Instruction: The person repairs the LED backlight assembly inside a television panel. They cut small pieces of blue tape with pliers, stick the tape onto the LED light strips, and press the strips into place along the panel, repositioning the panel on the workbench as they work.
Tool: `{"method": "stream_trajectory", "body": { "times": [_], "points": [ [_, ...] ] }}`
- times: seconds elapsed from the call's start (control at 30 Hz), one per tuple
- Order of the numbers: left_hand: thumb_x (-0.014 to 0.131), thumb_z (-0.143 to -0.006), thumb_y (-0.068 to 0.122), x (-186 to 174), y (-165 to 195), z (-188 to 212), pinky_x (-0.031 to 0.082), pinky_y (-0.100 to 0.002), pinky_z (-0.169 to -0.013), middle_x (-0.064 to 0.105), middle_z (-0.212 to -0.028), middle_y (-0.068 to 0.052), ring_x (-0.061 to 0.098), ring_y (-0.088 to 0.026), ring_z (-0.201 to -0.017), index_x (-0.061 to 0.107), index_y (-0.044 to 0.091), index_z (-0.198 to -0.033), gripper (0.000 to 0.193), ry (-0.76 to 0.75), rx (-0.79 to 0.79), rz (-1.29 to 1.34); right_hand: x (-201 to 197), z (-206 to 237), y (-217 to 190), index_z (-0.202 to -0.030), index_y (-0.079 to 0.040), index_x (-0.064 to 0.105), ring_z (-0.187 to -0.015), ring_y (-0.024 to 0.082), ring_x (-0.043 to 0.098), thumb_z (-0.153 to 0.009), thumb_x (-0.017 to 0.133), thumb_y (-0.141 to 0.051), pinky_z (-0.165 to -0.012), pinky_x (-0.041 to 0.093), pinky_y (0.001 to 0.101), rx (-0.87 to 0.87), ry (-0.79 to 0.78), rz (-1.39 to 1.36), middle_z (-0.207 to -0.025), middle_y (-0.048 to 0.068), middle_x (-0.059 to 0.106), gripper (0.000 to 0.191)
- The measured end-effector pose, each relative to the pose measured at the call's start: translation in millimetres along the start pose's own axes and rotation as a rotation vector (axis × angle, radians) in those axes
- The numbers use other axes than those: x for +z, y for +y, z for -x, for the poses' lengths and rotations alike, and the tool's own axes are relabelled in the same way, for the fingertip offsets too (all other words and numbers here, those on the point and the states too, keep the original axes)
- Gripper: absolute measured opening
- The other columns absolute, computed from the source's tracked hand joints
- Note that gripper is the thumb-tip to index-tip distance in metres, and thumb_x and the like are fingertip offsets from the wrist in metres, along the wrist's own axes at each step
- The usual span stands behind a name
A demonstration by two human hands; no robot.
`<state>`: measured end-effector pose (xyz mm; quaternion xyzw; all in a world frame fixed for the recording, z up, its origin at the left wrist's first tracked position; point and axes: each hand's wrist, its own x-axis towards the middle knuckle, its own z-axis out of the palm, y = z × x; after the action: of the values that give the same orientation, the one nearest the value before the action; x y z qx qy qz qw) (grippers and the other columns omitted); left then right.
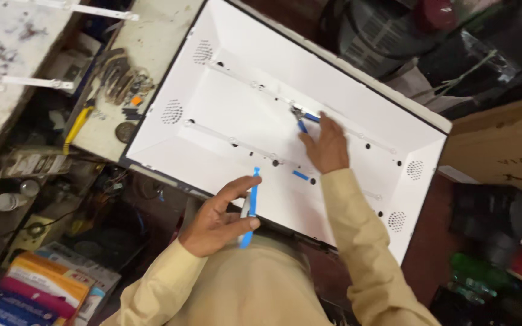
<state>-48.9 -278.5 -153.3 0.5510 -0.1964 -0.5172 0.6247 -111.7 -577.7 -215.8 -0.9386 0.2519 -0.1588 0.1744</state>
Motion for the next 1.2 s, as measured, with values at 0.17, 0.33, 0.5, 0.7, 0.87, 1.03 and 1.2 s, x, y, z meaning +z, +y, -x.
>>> {"method": "stream_trajectory", "body": {
  "times": [0.17, 0.33, 0.5, 0.7, 0.87, 1.03, 1.2],
  "points": [
    [0.080, -0.080, 0.009, -32, 22, 11, 0.053, -0.042, -0.093, 0.040, -0.160, -0.005, 0.047, -0.022, -0.134, 0.053, 0.020, -0.148, 0.073, -0.028, 0.043, -0.090, 15, 2, -7, -0.134, 0.001, 0.062, -0.123, 0.039, 0.058, -0.084, 0.084, -0.031, -0.102, 0.049, 0.0507, 0.015, -0.098, 0.113, -0.133, 0.021, 0.064, 0.063],
    [0.079, -0.088, 0.010, -67, 32, 20, 0.049, -0.044, -0.109, 0.041, -0.162, -0.011, 0.048, -0.024, -0.141, 0.049, 0.018, -0.155, 0.073, -0.044, 0.287, -0.210, 16, 1, -27, -0.130, 0.002, 0.064, -0.110, 0.045, 0.058, -0.076, 0.079, -0.020, -0.089, 0.052, 0.0486, 0.137, -0.073, 0.077, -0.119, 0.026, 0.063, 0.060],
    [0.079, -0.086, 0.012, -88, 37, 22, 0.053, -0.046, -0.103, 0.040, -0.162, -0.010, 0.051, -0.023, -0.130, 0.048, 0.018, -0.154, 0.075, -0.094, 0.183, -0.120, 1, 12, -47, -0.123, -0.002, 0.062, -0.093, 0.029, 0.070, -0.088, 0.058, -0.026, -0.082, 0.057, 0.0429, 0.672, -0.463, -1.110, -0.115, 0.016, 0.069, 0.043],
    [0.081, -0.083, 0.014, -100, 43, 18, 0.052, -0.045, -0.102, 0.038, -0.163, -0.009, 0.052, -0.022, -0.128, 0.046, 0.019, -0.155, 0.080, -0.111, 0.143, -0.197, -17, 60, -111, -0.121, 0.002, 0.063, -0.090, 0.021, 0.067, -0.099, 0.059, -0.023, -0.084, 0.055, 0.0368, 0.485, -0.881, -1.131, -0.100, 0.013, 0.070, 0.033],
    [0.081, -0.083, 0.014, -105, 49, 14, 0.054, -0.044, -0.105, 0.039, -0.162, -0.010, 0.052, -0.023, -0.132, 0.047, 0.018, -0.155, 0.080, -0.148, 0.148, -0.181, -57, 56, -152, -0.130, -0.003, 0.064, -0.085, 0.025, 0.063, -0.099, 0.063, -0.031, -0.079, 0.052, 0.0380, 0.077, -0.791, -0.636, -0.093, 0.012, 0.065, 0.042],
    [0.082, -0.082, 0.013, -107, 54, 16, 0.048, -0.042, -0.113, 0.038, -0.162, -0.012, 0.046, -0.025, -0.145, 0.049, 0.016, -0.154, 0.079, -0.148, 0.174, -0.240, -72, 37, -178, -0.130, -0.007, 0.064, -0.091, 0.029, 0.065, -0.096, 0.063, -0.037, -0.078, 0.052, 0.0393, -0.024, -0.818, -0.374, -0.106, 0.013, 0.066, 0.045],
    [0.083, -0.081, 0.013, -109, 55, 17, 0.039, -0.042, -0.121, 0.043, -0.160, -0.014, 0.042, -0.028, -0.150, 0.051, 0.015, -0.153, 0.079, -0.140, 0.218, -0.313, -68, 22, -182, -0.128, -0.005, 0.064, -0.100, 0.031, 0.064, -0.098, 0.063, -0.034, -0.084, 0.052, 0.0409, -0.152, -0.800, -0.461, -0.110, 0.014, 0.068, 0.042]
  ]
}}
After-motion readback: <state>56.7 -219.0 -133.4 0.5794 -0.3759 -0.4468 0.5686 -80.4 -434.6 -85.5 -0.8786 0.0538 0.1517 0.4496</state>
